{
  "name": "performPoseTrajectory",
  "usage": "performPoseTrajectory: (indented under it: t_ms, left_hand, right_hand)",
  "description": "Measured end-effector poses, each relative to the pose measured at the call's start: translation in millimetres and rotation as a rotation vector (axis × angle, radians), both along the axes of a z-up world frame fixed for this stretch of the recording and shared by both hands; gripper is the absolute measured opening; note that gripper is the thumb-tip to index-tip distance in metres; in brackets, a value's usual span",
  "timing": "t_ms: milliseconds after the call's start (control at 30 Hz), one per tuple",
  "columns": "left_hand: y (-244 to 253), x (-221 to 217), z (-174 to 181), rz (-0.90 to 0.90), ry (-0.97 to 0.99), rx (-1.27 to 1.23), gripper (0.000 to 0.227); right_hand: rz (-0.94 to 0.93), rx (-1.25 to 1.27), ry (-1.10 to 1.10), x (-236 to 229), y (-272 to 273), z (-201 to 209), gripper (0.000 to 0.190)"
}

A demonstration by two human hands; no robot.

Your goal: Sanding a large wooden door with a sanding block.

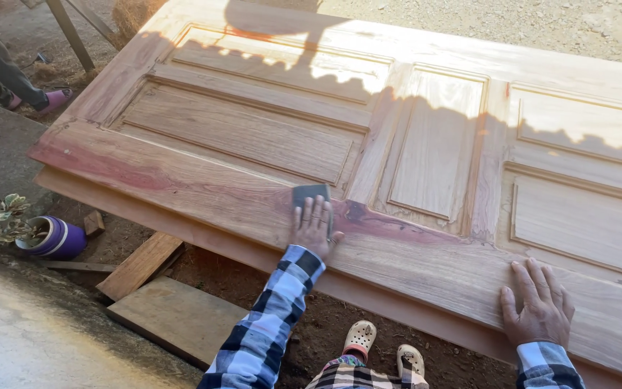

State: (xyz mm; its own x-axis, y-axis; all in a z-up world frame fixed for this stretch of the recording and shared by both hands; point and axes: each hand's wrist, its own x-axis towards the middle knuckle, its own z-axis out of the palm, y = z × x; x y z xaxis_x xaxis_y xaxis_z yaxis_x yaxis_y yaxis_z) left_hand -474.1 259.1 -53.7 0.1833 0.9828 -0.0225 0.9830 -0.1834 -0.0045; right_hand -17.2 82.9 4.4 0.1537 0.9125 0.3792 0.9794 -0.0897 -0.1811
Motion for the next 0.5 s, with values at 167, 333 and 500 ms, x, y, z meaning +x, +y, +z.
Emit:
performPoseTrajectory:
  t_ms: [167,333,500]
  left_hand:
    - [1.8,0.2,1.5,-0.129,-0.090,0.142,0.091]
    - [7.0,6.6,15.0,0.112,-0.034,0.034,0.090]
    - [-13.0,104.9,25.4,-0.216,-0.051,-0.100,0.092]
  right_hand:
    - [-0.001,-0.005,-0.004,-0.3,0.9,2.8,0.056]
    - [-0.010,-0.016,-0.027,2.7,0.7,-1.9,0.057]
    - [-0.014,-0.015,-0.018,0.0,0.0,-0.4,0.057]
